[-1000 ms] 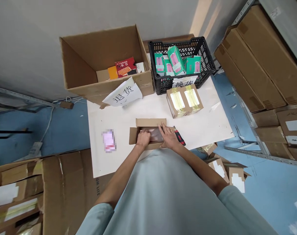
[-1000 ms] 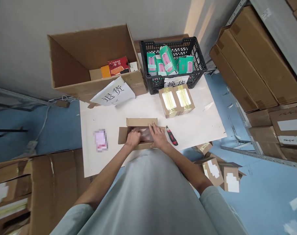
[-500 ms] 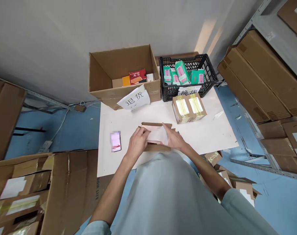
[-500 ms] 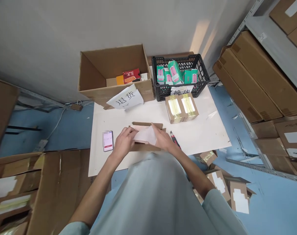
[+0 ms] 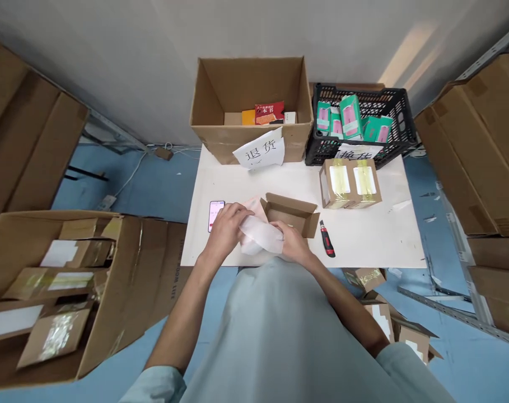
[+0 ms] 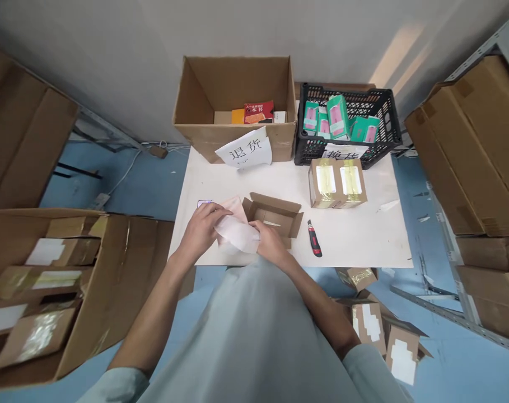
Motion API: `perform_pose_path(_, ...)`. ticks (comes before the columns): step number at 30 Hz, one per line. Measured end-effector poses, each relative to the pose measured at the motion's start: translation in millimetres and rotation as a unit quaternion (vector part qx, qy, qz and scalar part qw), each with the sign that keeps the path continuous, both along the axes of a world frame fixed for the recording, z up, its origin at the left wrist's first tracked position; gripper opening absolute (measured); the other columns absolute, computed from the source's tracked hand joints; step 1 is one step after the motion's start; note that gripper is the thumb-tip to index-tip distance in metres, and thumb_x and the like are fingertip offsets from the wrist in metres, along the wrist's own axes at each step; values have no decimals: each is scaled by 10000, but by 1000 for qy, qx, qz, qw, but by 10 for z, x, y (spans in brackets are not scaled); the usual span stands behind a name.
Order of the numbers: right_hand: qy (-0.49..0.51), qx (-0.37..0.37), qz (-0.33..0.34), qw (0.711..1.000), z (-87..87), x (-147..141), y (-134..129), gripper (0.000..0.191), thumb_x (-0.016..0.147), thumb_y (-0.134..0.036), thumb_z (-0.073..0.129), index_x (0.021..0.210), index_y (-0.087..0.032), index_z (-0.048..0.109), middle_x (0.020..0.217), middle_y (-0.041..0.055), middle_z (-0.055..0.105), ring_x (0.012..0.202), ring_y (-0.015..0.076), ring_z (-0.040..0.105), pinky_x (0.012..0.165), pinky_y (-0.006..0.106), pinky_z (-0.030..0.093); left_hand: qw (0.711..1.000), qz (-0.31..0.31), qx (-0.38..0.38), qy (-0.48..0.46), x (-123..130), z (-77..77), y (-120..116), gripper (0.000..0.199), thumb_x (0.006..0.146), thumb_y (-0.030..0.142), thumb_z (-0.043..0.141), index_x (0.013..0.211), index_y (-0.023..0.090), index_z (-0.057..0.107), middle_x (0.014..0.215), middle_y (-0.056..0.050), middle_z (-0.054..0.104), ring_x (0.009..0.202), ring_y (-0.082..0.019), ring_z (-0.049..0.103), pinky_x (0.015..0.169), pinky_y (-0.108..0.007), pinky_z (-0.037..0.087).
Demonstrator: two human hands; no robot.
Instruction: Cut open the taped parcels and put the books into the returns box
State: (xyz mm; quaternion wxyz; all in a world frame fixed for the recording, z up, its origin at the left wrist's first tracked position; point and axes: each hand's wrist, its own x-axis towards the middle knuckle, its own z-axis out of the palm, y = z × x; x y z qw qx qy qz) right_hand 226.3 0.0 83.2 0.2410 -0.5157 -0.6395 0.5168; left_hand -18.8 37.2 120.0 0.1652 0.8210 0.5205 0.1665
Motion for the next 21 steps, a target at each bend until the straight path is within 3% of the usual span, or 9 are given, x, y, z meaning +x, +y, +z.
perform_pose_path(5,-76,-55,55,994,-228,-589,-110,527,924,-212,694,1448,-255,657,1373,86,794,1217,325,761,996,400,591,997,32,-70,5,-409,-322,-61,423,871,51,597,1221,217,767,1190,-119,700,1164,-319,622,989,-454,534)
perform_pose_path(8,-164,-71,93,979,-332,-890,-126,548,956,-201,648,1503,-221,618,1359,115,793,1235,346,749,998,415,597,991,43,-122,26,-586,-557,-39,545,775,13,598,1249,226,764,1229,-121,706,1198,-328,624,974,-444,548)
perform_pose_path(11,-225,-85,116,964,-401,-1119,-118,632,965,-199,642,1588,-215,535,1376,121,784,1229,338,748,969,402,604,987,44,-154,34,-712,-808,25,562,773,20,566,1240,250,776,1258,-119,718,1220,-327,630,976,-444,561)
perform_pose_path(16,-269,-104,143,947,-416,-1356,-114,876,1002,-444,713,1744,-190,323,1378,171,776,1222,368,746,982,436,604,983,6,-176,43,-818,-1218,202,556,771,-7,549,1210,235,790,1271,-122,727,1222,-324,641,970,-438,558)
perform_pose_path(18,-266,-109,150,946,-401,-1398,-137,881,1003,-518,731,1740,-220,351,1402,171,764,1240,384,735,992,463,609,980,-16,-190,60,-832,-1359,281,593,747,-42,542,1222,215,787,1301,-129,720,1246,-321,636,964,-425,551)
perform_pose_path(21,-259,-76,118,955,-365,-1416,-216,675,1027,-515,746,1611,-241,549,1433,150,732,1233,365,727,980,476,636,973,-46,-211,84,-842,-1527,375,625,730,-64,530,1243,185,785,1337,-145,716,1274,-324,633,956,-414,556)
